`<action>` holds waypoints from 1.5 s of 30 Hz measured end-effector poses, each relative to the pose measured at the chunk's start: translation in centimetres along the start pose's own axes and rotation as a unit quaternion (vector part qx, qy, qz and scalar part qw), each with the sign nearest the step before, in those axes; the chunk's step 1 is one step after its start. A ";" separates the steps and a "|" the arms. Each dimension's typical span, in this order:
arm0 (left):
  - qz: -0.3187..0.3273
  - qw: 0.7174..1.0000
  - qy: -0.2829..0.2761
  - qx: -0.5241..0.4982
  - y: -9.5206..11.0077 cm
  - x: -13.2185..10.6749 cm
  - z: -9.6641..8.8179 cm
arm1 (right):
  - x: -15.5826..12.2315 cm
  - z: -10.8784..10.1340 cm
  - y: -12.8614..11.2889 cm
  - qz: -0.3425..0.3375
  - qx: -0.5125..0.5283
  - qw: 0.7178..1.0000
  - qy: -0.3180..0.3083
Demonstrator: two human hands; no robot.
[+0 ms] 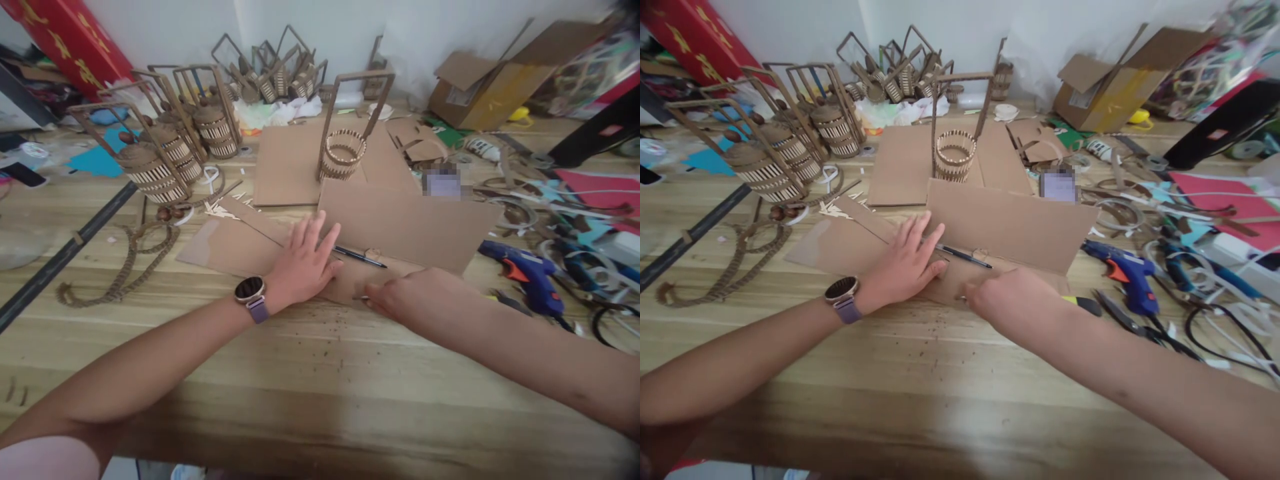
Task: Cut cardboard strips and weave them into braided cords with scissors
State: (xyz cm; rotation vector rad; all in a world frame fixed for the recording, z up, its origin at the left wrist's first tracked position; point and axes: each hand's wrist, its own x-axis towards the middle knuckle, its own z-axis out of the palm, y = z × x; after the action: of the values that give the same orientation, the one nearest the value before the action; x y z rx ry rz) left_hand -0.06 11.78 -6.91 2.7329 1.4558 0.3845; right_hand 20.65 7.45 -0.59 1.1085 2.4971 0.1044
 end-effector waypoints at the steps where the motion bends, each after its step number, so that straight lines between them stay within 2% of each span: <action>1: 0.011 1.000 0.002 0.003 0.5 0.4 0.1 | 0.2 -0.3 -0.3 -0.003 -0.001 1.000 -0.005; 6: 0.038 0.999 -0.010 0.007 2.1 1.7 1.6 | 1.0 -0.2 -1.0 -0.005 -0.005 1.000 -0.028; 11: 0.052 0.999 -0.005 0.004 1.7 1.6 2.7 | 1.0 0.9 -0.9 0.000 -0.010 0.999 -0.034; 18: 0.058 0.998 0.005 -0.007 1.5 1.4 2.7 | 0.2 0.7 -0.4 -0.001 -0.004 0.999 -0.033; 24: 0.056 0.998 0.002 -0.012 1.5 1.4 2.7 | -0.7 1.8 0.2 0.013 -0.009 1.000 -0.022; 33: 0.055 0.998 -0.008 -0.017 1.5 1.3 2.3 | -2.3 3.2 1.1 0.045 -0.014 0.998 -0.043; 45: 0.050 0.999 -0.013 -0.009 1.6 1.4 2.4 | -2.4 1.6 1.2 0.030 0.028 0.998 -0.051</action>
State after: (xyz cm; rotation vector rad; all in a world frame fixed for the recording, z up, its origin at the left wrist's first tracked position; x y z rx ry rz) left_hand 2.53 12.23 -8.70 2.7925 1.3056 0.3613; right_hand 23.51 6.36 -1.00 1.1802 2.3906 -0.0057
